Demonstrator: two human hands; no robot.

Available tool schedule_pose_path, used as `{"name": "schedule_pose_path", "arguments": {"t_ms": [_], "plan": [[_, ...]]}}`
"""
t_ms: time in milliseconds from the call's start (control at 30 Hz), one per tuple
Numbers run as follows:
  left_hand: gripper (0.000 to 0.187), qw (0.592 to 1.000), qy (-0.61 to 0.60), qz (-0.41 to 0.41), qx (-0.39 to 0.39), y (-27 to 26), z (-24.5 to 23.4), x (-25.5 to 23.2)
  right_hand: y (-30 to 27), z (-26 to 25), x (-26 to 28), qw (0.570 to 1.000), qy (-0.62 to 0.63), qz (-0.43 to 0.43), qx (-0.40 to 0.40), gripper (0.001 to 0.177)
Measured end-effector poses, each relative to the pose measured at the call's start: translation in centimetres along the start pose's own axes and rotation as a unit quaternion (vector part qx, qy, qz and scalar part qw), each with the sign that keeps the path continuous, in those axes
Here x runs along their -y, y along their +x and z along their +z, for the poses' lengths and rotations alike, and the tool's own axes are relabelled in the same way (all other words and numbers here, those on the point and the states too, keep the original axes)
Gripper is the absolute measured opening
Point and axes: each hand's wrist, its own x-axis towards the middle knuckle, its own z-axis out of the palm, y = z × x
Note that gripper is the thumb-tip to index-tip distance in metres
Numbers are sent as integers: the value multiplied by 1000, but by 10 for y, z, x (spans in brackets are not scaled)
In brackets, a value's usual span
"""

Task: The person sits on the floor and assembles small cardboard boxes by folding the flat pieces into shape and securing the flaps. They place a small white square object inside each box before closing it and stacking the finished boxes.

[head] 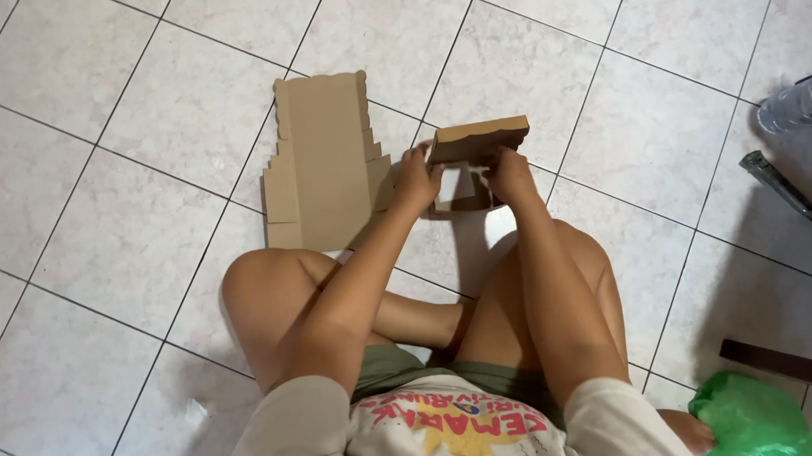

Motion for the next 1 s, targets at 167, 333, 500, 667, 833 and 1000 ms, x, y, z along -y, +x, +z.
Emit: {"name": "schedule_pose_path", "arguments": {"t_ms": [167,333,500,667,833,1000], "plan": [[32,999,27,25,12,60,34,42,-96,-80,42,998,-23,-47,30,56],[36,995,-18,91,-34,38,-19,-14,-175,-118,41,990,65,-121,22,110],[36,980,-102,167,45,-17,-74,-55,-190,-106,4,929,63,-312,-188,95],[32,968,-110,218,50,-71,-105,-95,-213,-115,5,874,26,-408,-263,73],[30,935,-116,335,-23,-117,-112,-102,-231,-132,23,870,101,-410,-255,77],[46,887,-222,401,-52,-113,-78,-55,-232,-140,27,811,204,-494,-238,117]]}}
